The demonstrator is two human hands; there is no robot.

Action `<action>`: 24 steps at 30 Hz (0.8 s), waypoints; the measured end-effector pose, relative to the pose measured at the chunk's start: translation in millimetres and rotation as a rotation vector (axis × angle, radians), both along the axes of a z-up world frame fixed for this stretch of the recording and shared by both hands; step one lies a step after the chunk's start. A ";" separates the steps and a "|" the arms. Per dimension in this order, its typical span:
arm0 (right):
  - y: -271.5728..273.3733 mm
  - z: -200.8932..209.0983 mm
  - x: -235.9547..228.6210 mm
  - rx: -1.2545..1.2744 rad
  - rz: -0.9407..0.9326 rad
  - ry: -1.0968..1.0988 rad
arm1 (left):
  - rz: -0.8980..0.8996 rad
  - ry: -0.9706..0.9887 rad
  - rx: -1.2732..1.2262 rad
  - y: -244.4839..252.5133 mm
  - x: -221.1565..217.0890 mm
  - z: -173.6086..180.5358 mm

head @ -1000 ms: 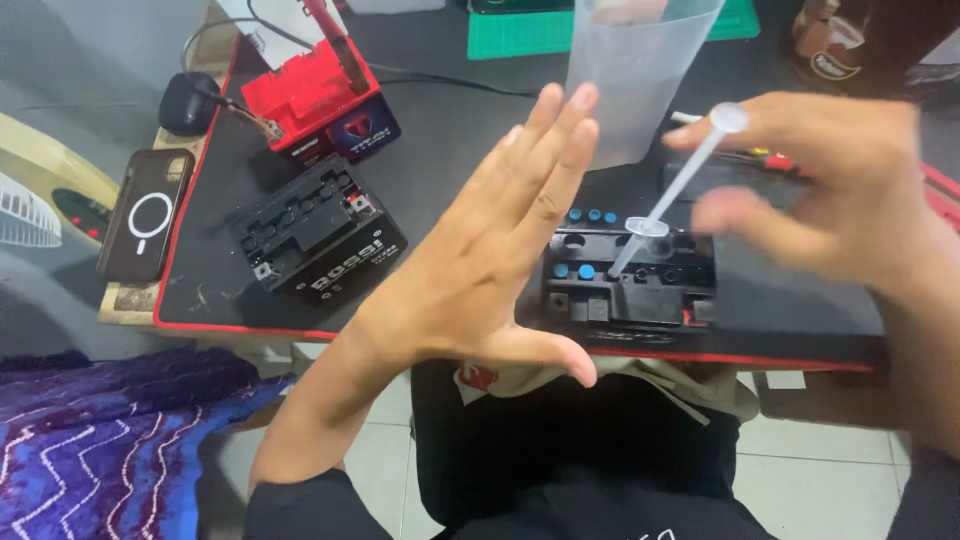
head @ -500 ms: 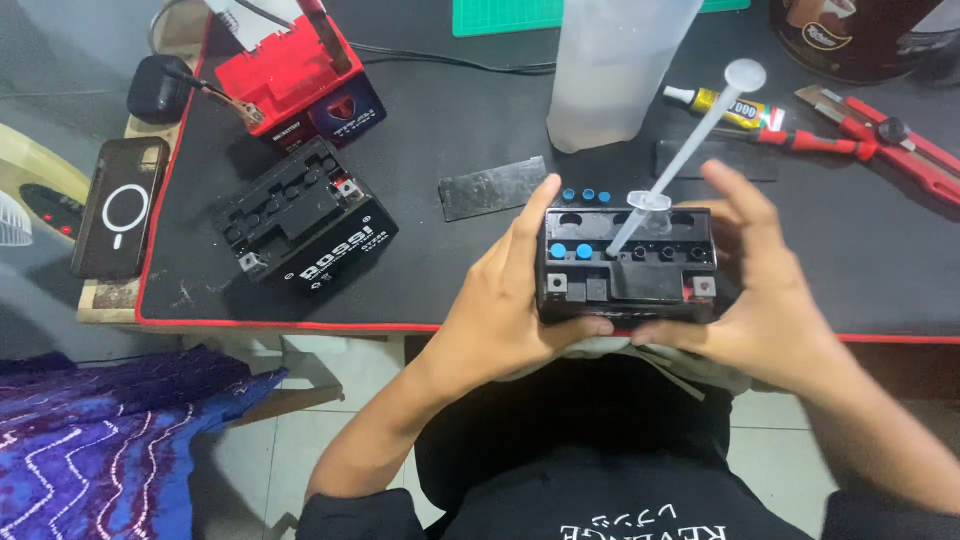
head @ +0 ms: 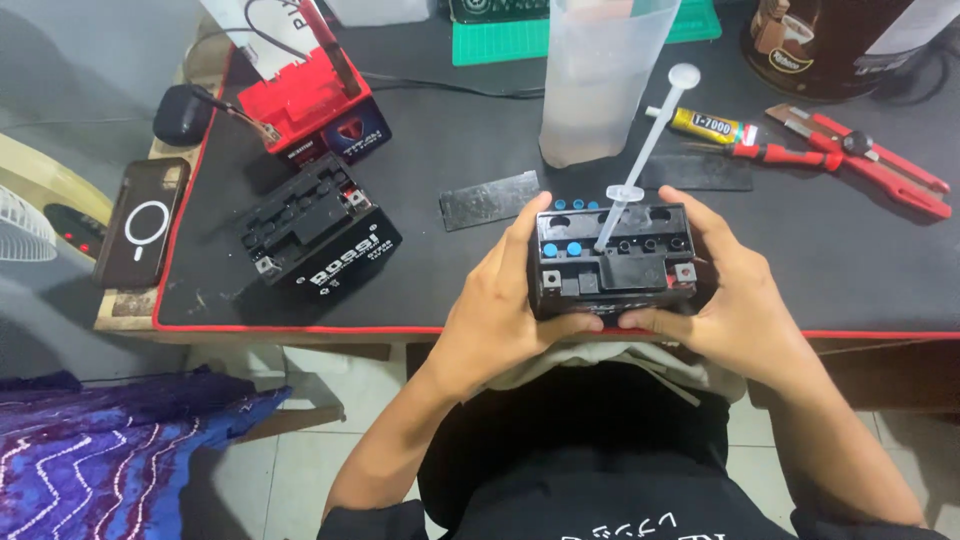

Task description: Filling battery cells with liquid using a syringe and replacing small caps

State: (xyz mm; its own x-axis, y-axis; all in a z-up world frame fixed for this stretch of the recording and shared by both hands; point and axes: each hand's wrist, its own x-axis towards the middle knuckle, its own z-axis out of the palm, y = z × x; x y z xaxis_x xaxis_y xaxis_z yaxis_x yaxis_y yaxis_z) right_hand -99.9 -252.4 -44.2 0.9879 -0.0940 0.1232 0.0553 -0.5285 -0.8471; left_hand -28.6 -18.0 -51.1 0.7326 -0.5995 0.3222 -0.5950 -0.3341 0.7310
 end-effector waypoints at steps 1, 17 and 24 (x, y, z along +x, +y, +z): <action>-0.4 -1.7 0.5 -0.003 -0.017 0.010 | -0.008 0.023 -0.019 0.3 1.6 0.5; -6.5 71.6 47.8 -0.088 0.481 -0.703 | 0.040 -0.977 -0.078 -50.1 140.3 58.5; 2.2 35.6 58.1 -0.145 0.496 -0.841 | 0.096 -1.133 -0.074 -44.8 133.5 40.1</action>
State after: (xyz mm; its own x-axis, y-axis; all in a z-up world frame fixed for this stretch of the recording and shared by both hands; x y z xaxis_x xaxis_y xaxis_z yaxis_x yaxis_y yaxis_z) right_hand -41.8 -250.1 -8.7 0.4966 0.3786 0.7811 0.8531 -0.3786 -0.3589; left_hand 104.9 -62.8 -11.0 0.0398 -0.5090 0.8598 -0.8998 -0.3924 -0.1907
